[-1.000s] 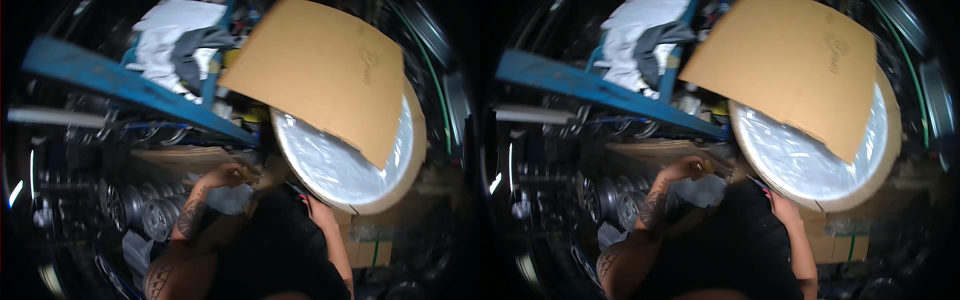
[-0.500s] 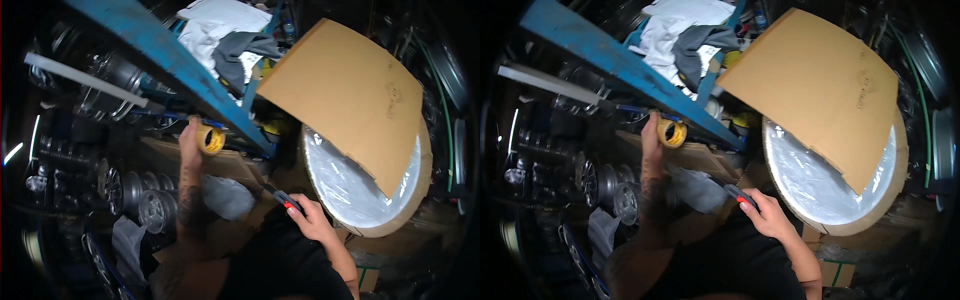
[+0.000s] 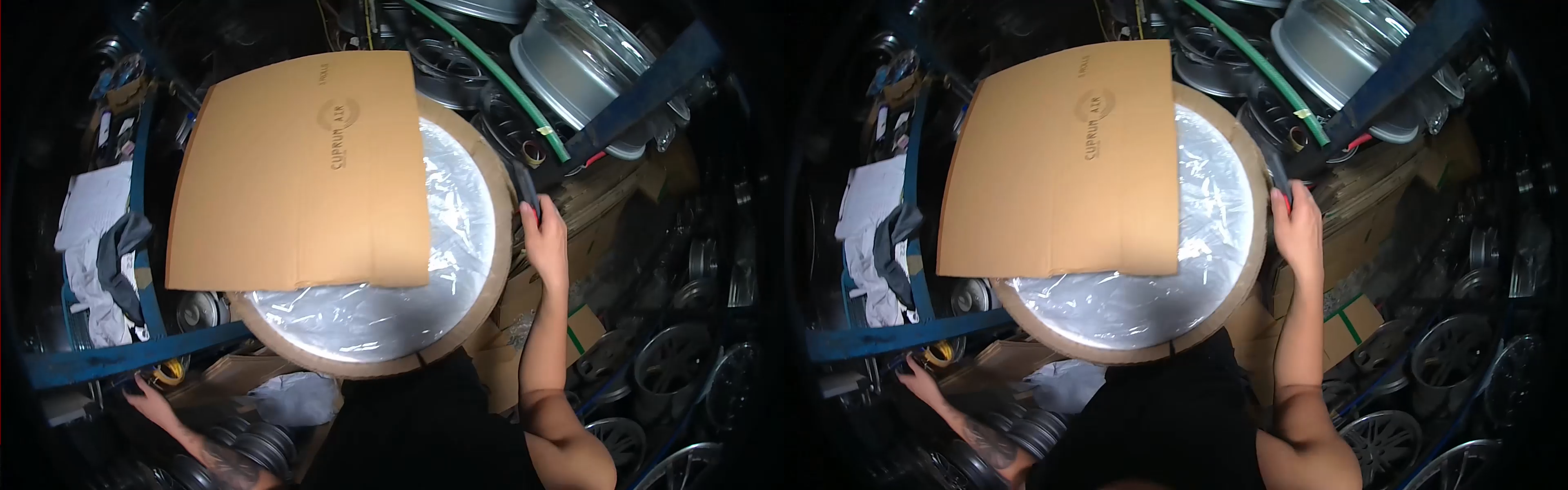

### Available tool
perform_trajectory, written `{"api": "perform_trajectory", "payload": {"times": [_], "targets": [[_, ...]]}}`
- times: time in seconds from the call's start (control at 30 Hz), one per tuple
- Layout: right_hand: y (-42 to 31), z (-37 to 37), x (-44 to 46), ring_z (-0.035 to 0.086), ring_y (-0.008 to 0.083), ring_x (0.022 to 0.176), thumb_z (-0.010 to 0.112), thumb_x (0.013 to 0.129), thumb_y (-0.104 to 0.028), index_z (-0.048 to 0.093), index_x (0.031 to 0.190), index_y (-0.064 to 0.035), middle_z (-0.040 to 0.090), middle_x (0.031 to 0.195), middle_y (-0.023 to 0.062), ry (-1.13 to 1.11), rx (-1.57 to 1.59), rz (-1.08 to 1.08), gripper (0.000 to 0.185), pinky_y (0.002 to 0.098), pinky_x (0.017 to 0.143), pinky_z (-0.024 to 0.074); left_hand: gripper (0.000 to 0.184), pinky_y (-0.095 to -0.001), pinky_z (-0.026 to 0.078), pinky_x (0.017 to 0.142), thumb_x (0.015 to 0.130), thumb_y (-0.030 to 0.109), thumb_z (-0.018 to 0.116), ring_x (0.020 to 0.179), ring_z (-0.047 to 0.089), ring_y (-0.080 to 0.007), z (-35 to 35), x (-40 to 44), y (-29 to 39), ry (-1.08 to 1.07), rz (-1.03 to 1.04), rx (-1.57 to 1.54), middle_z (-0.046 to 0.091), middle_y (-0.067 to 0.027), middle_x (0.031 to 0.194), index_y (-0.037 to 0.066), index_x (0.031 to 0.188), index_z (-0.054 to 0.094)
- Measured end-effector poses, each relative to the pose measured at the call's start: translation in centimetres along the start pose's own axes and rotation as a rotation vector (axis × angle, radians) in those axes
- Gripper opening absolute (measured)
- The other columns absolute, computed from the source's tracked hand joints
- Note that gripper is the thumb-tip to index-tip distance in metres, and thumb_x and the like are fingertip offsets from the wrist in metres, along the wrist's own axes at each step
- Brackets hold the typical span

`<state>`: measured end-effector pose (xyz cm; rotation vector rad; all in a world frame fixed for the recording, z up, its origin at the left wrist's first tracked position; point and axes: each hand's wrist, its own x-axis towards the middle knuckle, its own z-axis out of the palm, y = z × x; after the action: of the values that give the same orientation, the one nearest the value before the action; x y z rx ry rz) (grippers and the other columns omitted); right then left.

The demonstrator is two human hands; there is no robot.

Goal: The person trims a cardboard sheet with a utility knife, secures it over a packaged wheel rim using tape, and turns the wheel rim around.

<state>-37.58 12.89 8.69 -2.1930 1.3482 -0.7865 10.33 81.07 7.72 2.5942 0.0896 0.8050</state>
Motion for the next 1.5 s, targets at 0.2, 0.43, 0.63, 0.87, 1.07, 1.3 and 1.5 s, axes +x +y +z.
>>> {"api": "perform_trajectory", "payload": {"times": [0.2,0.43,0.63,0.87,1.07,1.3,1.5], "targets": [[8.7,6.8,10.6,0.068,0.0248,0.091,0.082,0.087,-0.036,0.067,0.121,-0.0010,0.073,0.101,0.0167,-0.084,0.350,0.134,0.050,0.0354,0.084,0.0524,0.075,-0.0399,0.038,0.113,0.107,0.049,0.052,0.130,0.052,-0.0290,2.4,-21.4,23.3,-0.731,-0.458,-0.681,0.048,-0.0184,0.151,0.001,0.160,0.029],[11.2,10.7,10.5,0.060,0.0089,0.097,0.072,0.100,-0.027,0.067,0.125,-0.0033,0.068,0.103,0.0008,-0.237,0.832,0.228,0.035,0.0259,0.091,0.0471,0.066,-0.0443,0.036,0.116,0.109,0.035,0.053,0.144,0.044,-0.0439,7.7,-23.8,26.7,-0.617,-0.070,-0.234,0.045,-0.0330,0.154,-0.001,0.158,0.028],[10.0,8.4,4.3,0.057,0.0088,0.098,0.067,0.103,-0.022,0.064,0.123,-0.0029,0.064,0.107,0.0008,-0.128,0.782,0.252,0.027,0.0262,0.093,0.0458,0.057,-0.0462,0.042,0.109,0.108,0.027,0.054,0.134,0.052,-0.0481,11.8,-19.6,23.1,-0.604,0.183,-0.220,0.052,-0.0333,0.146,0.000,0.155,0.036],[11.3,6.7,-5.9,0.057,0.0081,0.094,0.068,0.101,-0.018,0.061,0.126,-0.0026,0.063,0.104,0.0007,-0.098,1.010,0.429,0.030,0.0245,0.087,0.0466,0.060,-0.0434,0.050,0.086,0.107,0.034,0.057,0.095,0.066,-0.0356,11.0,-17.1,29.7,-0.554,0.182,-0.274,0.063,-0.0245,0.117,-0.005,0.149,0.039],[11.0,6.9,-6.5,0.055,0.0064,0.091,0.067,0.101,-0.015,0.058,0.127,-0.0034,0.059,0.100,-0.0022,-0.124,1.158,0.448,0.029,0.0244,0.086,0.0443,0.075,-0.0387,0.054,0.085,0.100,0.022,0.070,0.096,0.068,-0.0231,11.1,-21.5,34.9,-1.053,-0.321,-0.963,0.069,-0.0178,0.116,0.000,0.157,0.025],[8.7,6.4,-11.3,0.054,0.0071,0.089,0.069,0.100,-0.016,0.053,0.131,-0.0053,0.057,0.098,-0.0021,-0.078,0.984,0.422,0.037,0.0249,0.084,0.0457,0.081,-0.0387,0.054,0.096,0.098,0.008,0.070,0.104,0.069,-0.0225,12.1,-22.3,32.4,-1.052,-0.276,-1.107,0.071,-0.0177,0.119,0.002,0.161,0.019],[7.7,5.1,-12.6,0.057,0.0064,0.064,0.068,0.101,-0.021,0.053,0.135,-0.0049,0.059,0.090,-0.0006,-0.090,1.002,0.405,0.040,0.0216,0.057,0.0474,0.060,-0.0339,0.050,0.106,0.103,-0.002,0.052,0.122,0.064,-0.0225,10.7,-17.9,27.5,-0.944,-0.282,-1.071,0.062,-0.0191,0.140,-0.004,0.159,0.029]]}}
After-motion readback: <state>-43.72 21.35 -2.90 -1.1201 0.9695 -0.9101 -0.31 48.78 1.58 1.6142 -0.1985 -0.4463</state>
